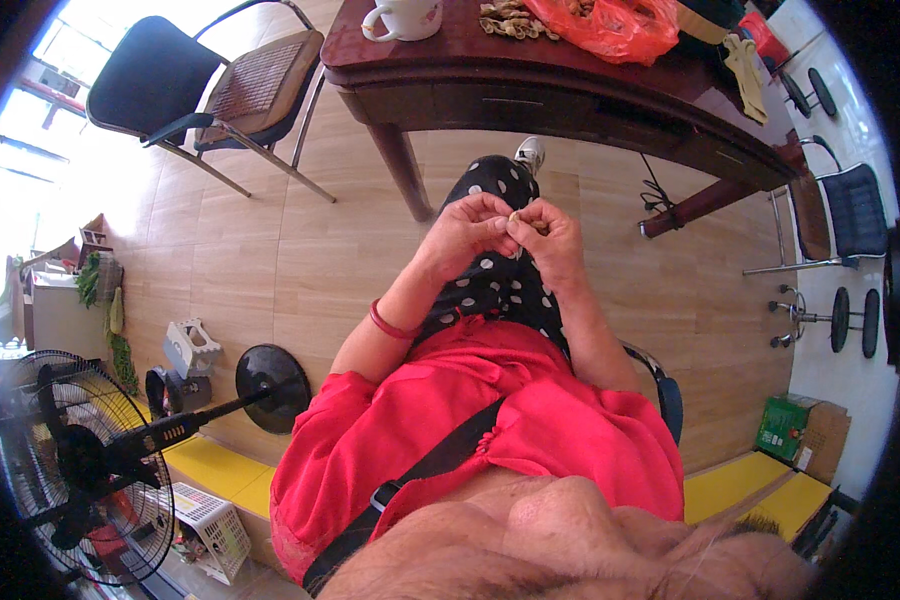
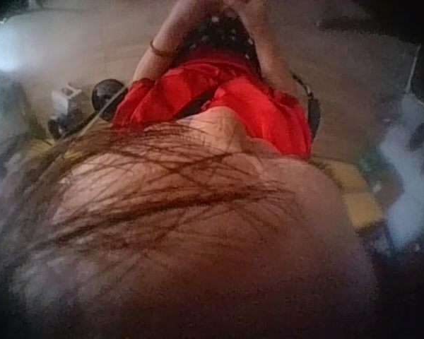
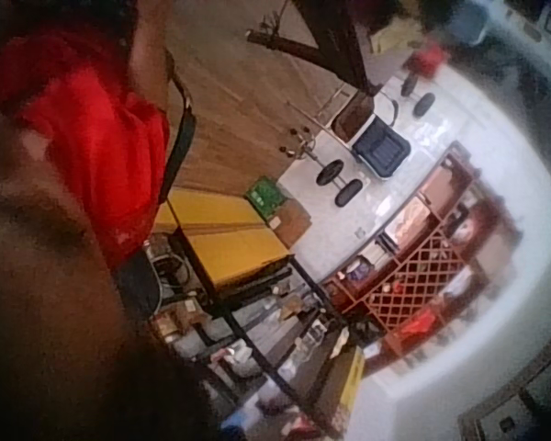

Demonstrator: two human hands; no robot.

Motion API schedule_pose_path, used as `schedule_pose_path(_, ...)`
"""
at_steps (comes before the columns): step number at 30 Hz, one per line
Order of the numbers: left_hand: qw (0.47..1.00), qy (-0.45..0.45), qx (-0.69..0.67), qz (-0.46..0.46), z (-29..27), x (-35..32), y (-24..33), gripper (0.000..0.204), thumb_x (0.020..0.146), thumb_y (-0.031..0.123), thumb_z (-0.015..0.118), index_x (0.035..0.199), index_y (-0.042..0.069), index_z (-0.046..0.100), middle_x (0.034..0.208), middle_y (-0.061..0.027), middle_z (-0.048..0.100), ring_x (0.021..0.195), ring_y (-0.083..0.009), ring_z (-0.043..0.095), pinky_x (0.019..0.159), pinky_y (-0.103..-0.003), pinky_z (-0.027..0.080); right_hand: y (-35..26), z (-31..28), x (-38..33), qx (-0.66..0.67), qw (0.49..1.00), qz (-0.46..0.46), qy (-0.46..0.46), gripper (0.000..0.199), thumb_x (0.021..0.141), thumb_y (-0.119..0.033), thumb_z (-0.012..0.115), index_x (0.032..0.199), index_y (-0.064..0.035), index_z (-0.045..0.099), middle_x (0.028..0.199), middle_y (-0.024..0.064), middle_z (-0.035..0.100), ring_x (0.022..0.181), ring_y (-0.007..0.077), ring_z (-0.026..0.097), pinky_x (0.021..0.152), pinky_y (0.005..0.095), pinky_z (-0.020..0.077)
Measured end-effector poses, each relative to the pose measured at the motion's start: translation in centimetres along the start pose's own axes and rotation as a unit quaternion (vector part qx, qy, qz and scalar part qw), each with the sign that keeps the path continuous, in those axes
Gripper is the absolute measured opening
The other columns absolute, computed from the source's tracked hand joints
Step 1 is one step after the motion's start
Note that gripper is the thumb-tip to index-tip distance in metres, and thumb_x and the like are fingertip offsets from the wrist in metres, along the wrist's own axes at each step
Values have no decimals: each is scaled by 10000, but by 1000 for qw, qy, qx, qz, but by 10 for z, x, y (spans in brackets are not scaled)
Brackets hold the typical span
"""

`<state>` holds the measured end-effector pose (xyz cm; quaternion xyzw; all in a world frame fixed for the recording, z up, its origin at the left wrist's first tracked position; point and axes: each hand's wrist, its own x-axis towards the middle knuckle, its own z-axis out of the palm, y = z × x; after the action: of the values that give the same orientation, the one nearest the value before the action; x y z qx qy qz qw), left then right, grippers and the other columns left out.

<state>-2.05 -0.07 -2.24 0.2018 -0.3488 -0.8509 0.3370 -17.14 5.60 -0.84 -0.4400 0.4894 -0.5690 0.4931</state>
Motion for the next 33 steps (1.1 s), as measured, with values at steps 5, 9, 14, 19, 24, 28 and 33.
schedule_pose_path(5, 1000, 7, 9, 1, 3, -3, -2, 161, 859, 47, 565, 1007, -15, 560, 861, -96, 612, 696, -182, 634, 647, -294, 545, -5, 3, -2, 17, 999, -36, -9, 89, 799, -49, 603, 748, -23, 534, 644, 38, 603, 563, 70, 568, 517, 195, 440)
schedule_pose_path(9, 999, 17, 33, -2, 4, -3, -2, 180, 859, 56, 569, 1023, -19, 567, 869, -97, 620, 698, -183, 633, 644, -296, 543, -3, 2, -2, 24, 998, -52, -7, 94, 801, -47, 598, 746, -22, 526, 638, 43, 600, 559, 71, 568, 509, 193, 437)
schedule_pose_path(14, 998, 42, 50, -16, 8, -3, -1, 200, 855, 80, 586, 1030, -16, 576, 873, -102, 632, 703, -184, 635, 643, -294, 543, 5, -1, 1, -9, 998, -60, 15, 119, 812, -75, 615, 730, -20, 548, 657, 34, 606, 571, 64, 561, 505, 193, 434)
schedule_pose_path(19, 994, 74, 85, 13, 8, -2, 3, 214, 865, 50, 560, 1059, -40, 567, 869, -97, 627, 699, -166, 630, 651, -278, 542, 2, -1, 5, -56, 998, 15, 30, 122, 829, -121, 630, 829, 0, 643, 722, 27, 620, 629, 70, 566, 555, 201, 445)
schedule_pose_path(24, 980, 112, 156, 45, 11, -4, 2, 207, 863, 52, 564, 1047, -42, 580, 874, -104, 633, 704, -164, 633, 642, -271, 542, 2, -6, 5, -87, 996, -21, -14, 147, 835, -116, 619, 912, 2, 658, 751, 13, 624, 683, 81, 573, 596, 215, 457)
schedule_pose_path(28, 985, 106, 128, 35, 7, -2, -1, 207, 862, 59, 569, 1042, -41, 579, 854, -99, 638, 696, -158, 632, 641, -267, 540, 2, -13, 8, -123, 989, -70, -43, 137, 829, -98, 615, 913, 6, 651, 767, 16, 624, 691, 75, 573, 605, 216, 462)
schedule_pose_path(33, 982, 112, 143, 45, 11, -2, -1, 188, 853, 71, 588, 1006, -38, 595, 820, -88, 641, 680, -135, 620, 628, -254, 530, -7, -6, 4, -122, 993, 5, -10, 117, 815, -80, 618, 882, 15, 630, 714, 27, 620, 622, 64, 560, 553, 210, 455)
